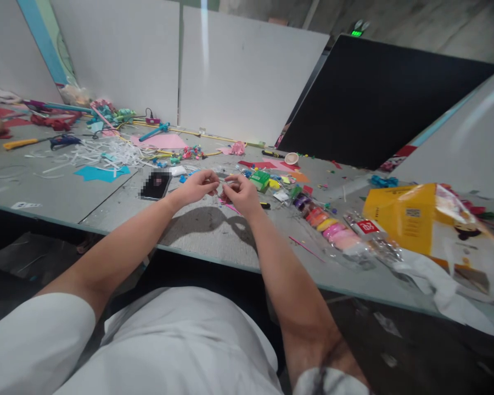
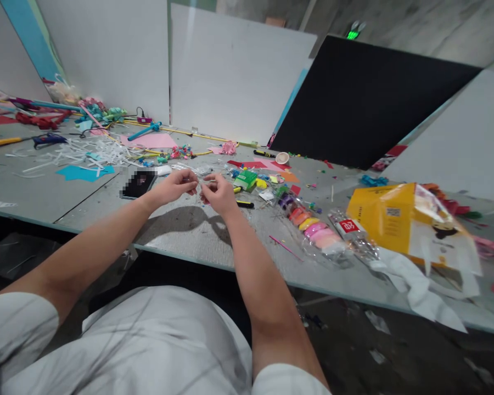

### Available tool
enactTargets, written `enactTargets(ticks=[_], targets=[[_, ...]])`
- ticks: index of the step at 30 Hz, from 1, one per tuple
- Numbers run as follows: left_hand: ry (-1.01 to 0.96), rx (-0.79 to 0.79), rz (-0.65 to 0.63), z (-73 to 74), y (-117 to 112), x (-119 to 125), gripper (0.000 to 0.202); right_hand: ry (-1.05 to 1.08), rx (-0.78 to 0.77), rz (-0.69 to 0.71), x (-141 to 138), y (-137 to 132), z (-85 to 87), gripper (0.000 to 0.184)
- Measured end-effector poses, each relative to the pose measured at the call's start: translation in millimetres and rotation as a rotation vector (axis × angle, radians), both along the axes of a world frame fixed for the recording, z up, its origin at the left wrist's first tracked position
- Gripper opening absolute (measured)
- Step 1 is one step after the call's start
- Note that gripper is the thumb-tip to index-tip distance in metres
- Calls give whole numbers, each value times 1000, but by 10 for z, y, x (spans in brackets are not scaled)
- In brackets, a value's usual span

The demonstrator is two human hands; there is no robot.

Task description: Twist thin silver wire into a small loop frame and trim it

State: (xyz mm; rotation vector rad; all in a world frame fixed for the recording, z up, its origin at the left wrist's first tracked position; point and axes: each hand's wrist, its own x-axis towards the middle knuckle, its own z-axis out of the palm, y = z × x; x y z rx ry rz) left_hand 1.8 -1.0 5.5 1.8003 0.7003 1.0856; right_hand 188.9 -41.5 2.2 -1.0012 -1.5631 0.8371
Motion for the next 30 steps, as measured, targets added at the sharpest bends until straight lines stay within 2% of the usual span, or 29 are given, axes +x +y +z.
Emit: enactTargets(ticks=[7, 13, 17, 24, 30], targets=[[58, 47, -2, 9, -51, -10, 12, -122, 8, -10, 34, 1, -7, 37], [100, 139, 48, -68, -33, -3, 9, -397, 172, -196, -9, 11, -51, 20], [126, 197, 72, -89, 5, -15, 9, -433, 158, -229, -26, 43, -76, 20], [159, 174, 36, -60, 5, -34, 12, -357, -6, -96, 23, 59, -58, 21], [95, 16, -41, -55, -44, -7, 23, -85, -207, 114, 87, 70, 5, 29]])
